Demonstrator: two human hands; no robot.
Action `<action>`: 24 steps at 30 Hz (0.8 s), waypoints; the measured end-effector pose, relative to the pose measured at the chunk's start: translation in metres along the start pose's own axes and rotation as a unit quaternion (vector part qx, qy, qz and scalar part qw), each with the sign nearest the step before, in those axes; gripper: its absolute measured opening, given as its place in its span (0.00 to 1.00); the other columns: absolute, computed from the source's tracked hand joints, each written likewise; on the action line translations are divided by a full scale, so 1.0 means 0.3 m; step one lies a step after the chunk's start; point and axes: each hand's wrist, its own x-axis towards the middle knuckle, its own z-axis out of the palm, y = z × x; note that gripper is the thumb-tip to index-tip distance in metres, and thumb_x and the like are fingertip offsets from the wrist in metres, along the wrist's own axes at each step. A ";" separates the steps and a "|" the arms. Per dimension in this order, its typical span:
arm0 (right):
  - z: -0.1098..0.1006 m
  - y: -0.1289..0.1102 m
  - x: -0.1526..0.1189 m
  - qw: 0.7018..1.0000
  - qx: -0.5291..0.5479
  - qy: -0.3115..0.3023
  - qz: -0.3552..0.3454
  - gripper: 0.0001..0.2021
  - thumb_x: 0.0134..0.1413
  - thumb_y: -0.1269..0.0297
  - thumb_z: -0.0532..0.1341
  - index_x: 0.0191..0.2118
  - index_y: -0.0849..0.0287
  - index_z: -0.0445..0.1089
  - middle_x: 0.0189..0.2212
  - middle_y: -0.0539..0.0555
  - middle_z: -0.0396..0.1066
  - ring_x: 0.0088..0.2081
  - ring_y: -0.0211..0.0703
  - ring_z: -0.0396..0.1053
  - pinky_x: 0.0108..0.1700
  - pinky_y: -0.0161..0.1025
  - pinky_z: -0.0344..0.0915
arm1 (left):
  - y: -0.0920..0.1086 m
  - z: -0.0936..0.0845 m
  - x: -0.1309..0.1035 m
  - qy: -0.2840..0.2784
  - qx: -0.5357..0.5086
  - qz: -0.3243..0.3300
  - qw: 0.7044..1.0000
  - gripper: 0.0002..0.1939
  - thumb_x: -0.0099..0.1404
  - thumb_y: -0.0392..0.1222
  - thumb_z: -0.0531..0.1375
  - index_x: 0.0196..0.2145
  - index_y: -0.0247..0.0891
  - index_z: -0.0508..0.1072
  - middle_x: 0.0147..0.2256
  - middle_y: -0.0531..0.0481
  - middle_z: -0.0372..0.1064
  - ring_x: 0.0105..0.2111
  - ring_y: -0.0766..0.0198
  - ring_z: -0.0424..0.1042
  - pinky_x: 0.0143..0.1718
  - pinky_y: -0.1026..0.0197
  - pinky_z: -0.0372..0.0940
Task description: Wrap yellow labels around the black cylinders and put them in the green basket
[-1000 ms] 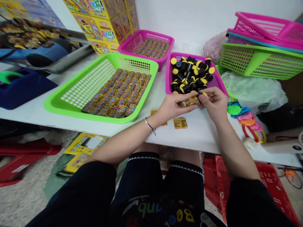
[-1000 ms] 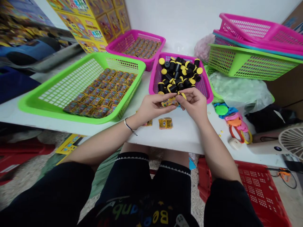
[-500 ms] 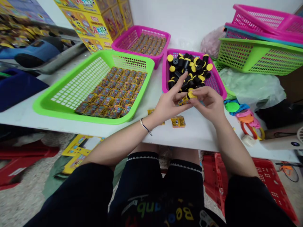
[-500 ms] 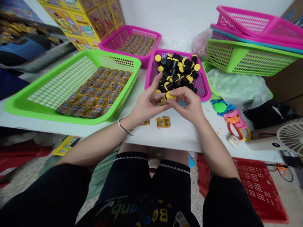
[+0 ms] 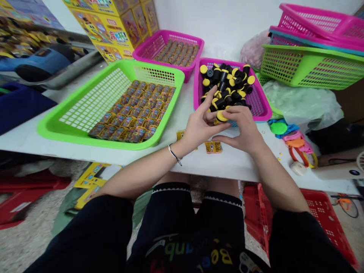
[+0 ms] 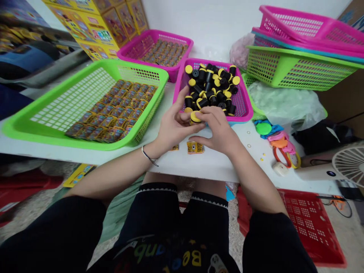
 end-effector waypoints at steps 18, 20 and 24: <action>0.020 -0.057 -0.011 0.984 -0.110 0.052 -0.128 0.28 0.59 0.55 0.65 0.63 0.52 0.60 0.48 0.58 0.76 0.50 0.53 0.74 0.52 0.54 0.73 | -0.026 0.019 -0.014 -0.113 -0.116 -0.047 0.986 0.57 0.64 0.47 0.65 0.72 0.45 0.26 0.35 0.51 0.70 0.40 0.55 0.76 0.45 0.49 0.71; 0.023 -0.058 -0.010 0.980 -0.131 0.055 -0.141 0.28 0.61 0.56 0.64 0.64 0.53 0.60 0.48 0.58 0.76 0.50 0.52 0.74 0.51 0.53 0.74 | -0.034 0.019 -0.011 -0.094 -0.099 -0.028 0.990 0.56 0.63 0.48 0.65 0.72 0.46 0.29 0.41 0.47 0.70 0.44 0.53 0.75 0.47 0.49 0.70; 0.025 -0.053 -0.018 0.974 -0.154 0.084 -0.146 0.29 0.59 0.56 0.66 0.64 0.50 0.61 0.48 0.56 0.76 0.50 0.51 0.72 0.53 0.53 0.73 | -0.016 -0.003 -0.003 -0.125 -0.094 -0.014 0.988 0.55 0.62 0.48 0.67 0.72 0.48 0.33 0.40 0.49 0.69 0.39 0.58 0.75 0.40 0.55 0.71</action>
